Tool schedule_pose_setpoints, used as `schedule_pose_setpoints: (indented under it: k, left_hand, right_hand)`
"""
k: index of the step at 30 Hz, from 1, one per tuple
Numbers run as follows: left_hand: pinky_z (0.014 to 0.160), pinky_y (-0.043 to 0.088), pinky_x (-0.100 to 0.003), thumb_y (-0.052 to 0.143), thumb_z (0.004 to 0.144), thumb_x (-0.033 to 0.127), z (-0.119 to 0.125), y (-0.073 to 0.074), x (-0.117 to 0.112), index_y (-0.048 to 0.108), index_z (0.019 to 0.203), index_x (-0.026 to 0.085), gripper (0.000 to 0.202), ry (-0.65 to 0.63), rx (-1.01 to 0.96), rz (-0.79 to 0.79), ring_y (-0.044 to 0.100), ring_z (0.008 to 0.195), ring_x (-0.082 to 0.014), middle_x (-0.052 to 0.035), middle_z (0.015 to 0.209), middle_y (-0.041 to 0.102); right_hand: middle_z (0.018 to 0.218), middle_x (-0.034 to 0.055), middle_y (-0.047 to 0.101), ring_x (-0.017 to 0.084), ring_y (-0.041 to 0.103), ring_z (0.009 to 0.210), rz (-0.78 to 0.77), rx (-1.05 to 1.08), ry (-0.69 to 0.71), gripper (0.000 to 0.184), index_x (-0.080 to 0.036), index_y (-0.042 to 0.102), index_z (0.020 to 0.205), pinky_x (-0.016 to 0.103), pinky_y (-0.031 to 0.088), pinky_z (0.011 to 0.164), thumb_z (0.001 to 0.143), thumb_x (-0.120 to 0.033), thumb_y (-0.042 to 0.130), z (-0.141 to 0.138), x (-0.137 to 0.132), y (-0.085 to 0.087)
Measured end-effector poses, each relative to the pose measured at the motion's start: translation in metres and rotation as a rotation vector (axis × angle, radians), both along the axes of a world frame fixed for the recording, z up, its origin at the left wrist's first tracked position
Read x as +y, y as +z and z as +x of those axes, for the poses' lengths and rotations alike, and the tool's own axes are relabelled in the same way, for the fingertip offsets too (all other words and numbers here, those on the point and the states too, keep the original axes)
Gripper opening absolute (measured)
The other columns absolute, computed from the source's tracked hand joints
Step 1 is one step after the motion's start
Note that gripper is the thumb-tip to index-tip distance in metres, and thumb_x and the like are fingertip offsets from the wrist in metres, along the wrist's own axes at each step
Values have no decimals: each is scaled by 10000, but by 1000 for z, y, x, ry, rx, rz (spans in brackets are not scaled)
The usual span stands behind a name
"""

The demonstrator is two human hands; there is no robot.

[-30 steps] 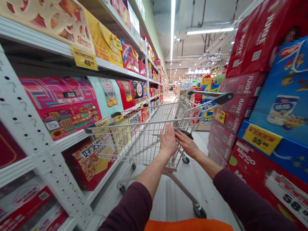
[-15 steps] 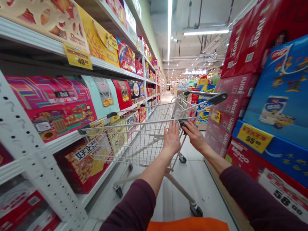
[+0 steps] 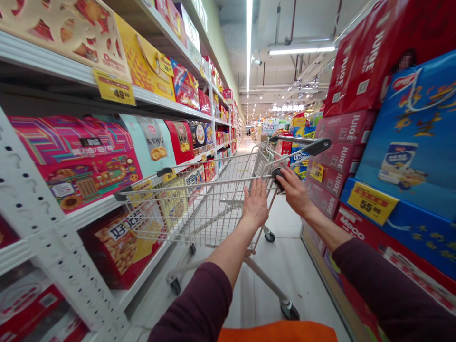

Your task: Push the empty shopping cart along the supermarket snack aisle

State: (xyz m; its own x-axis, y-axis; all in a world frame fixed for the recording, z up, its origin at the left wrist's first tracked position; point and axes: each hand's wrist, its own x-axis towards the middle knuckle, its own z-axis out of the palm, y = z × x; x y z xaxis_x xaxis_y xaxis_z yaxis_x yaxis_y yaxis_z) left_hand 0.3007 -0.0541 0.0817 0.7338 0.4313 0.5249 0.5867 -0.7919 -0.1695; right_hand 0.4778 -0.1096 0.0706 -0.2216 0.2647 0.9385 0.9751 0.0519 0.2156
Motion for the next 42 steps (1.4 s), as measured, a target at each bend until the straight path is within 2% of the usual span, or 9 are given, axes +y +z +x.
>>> schedule_pose_setpoints:
  k: [4,10,14,17,24,27,32,35,42]
  left_hand:
    - [1183,166,-531,451,831,175,1,2,-1,168,1509,48,745,-5,0,-11,93,1496,-269,-184,1607,129]
    - [1184,179,-523,442,844,190,-2,-2,-2,196,1499,28,718,20,6,-21,112,1493,-275,-187,1600,159]
    - [1182,189,-520,427,858,199,-4,-4,1,198,1501,38,701,29,20,-32,130,1490,-273,-182,1600,169]
    - [1181,190,-528,424,848,183,-4,-4,4,198,1504,50,706,42,9,-28,119,1494,-260,-178,1604,159]
    - [1185,173,-523,423,842,180,-1,1,5,191,1507,51,716,42,0,-35,110,1495,-256,-172,1607,153]
    - [1185,174,-517,419,847,176,0,0,3,197,1507,57,706,49,2,-29,109,1496,-255,-169,1607,157]
    - [1178,187,-526,395,856,173,0,-2,3,195,1508,57,692,54,14,-21,103,1497,-254,-169,1607,142]
    - [1181,176,-532,389,858,167,-1,-1,4,192,1508,55,689,53,18,-25,98,1497,-253,-177,1602,156]
    - [1191,160,-531,384,835,113,-1,5,8,191,1506,40,702,54,-19,-53,93,1497,-256,-169,1606,149]
  right_hand:
    - [1379,136,565,246,356,1411,-4,-21,-10,433,-166,607,1276,492,403,1120,934,-53,366,7,-1,-1]
    - [1335,149,600,254,402,1384,-185,-107,20,419,-154,641,1221,477,479,1054,915,-38,380,-7,-5,-63]
    - [1304,164,620,259,422,1370,-209,-171,21,418,-122,651,1198,445,515,1015,907,-19,370,-14,-6,-79]
    - [1323,154,608,247,414,1376,-196,-154,32,423,-138,644,1215,447,492,1046,907,-24,378,-10,-5,-63]
    - [1408,117,540,232,341,1418,36,35,-26,462,-208,567,1327,516,382,1136,942,-63,354,7,3,4]
    - [1396,119,552,236,348,1414,11,8,-19,448,-205,582,1309,509,407,1118,939,-61,372,5,6,-3]
    - [1377,136,566,252,390,1391,-139,-77,11,425,-175,604,1278,490,446,1086,921,-48,410,-4,3,-49]
    - [1372,137,571,250,395,1389,-159,-91,23,428,-171,604,1277,481,455,1080,922,-48,400,-10,2,-52]
    - [1401,101,551,222,337,1421,28,-5,-22,441,-212,580,1308,486,376,1143,948,-82,361,-16,15,27]
